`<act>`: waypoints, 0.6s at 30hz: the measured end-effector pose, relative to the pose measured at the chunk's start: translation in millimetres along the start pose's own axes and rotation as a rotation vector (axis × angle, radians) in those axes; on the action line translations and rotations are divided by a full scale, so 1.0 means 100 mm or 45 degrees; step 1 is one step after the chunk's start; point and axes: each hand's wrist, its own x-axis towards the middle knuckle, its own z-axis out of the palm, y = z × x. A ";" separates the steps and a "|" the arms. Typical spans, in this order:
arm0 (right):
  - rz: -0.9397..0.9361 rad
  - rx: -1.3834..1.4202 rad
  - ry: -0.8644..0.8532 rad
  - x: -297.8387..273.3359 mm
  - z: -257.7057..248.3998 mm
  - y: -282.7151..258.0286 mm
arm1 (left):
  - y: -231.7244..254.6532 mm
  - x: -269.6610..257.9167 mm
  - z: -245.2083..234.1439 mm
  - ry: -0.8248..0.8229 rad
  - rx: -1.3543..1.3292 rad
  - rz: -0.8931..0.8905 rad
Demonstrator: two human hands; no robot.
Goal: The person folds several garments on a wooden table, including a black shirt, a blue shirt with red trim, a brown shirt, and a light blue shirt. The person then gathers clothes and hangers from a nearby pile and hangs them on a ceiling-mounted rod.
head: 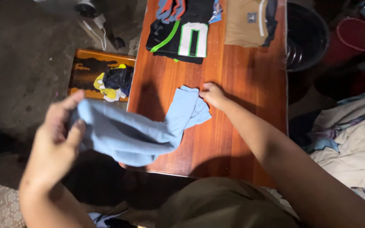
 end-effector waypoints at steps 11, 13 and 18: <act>-0.021 -0.564 -0.433 0.00 0.24 -0.63 | -0.75 -0.44 -0.03 0.179 -0.269 -0.278; -0.170 -0.316 -0.301 -0.03 0.24 -0.57 | -0.79 -0.43 -0.03 0.217 -0.294 -0.292; -0.134 0.226 -0.116 -0.13 -0.25 -0.66 | -0.90 -0.30 -0.13 0.341 -0.354 -0.176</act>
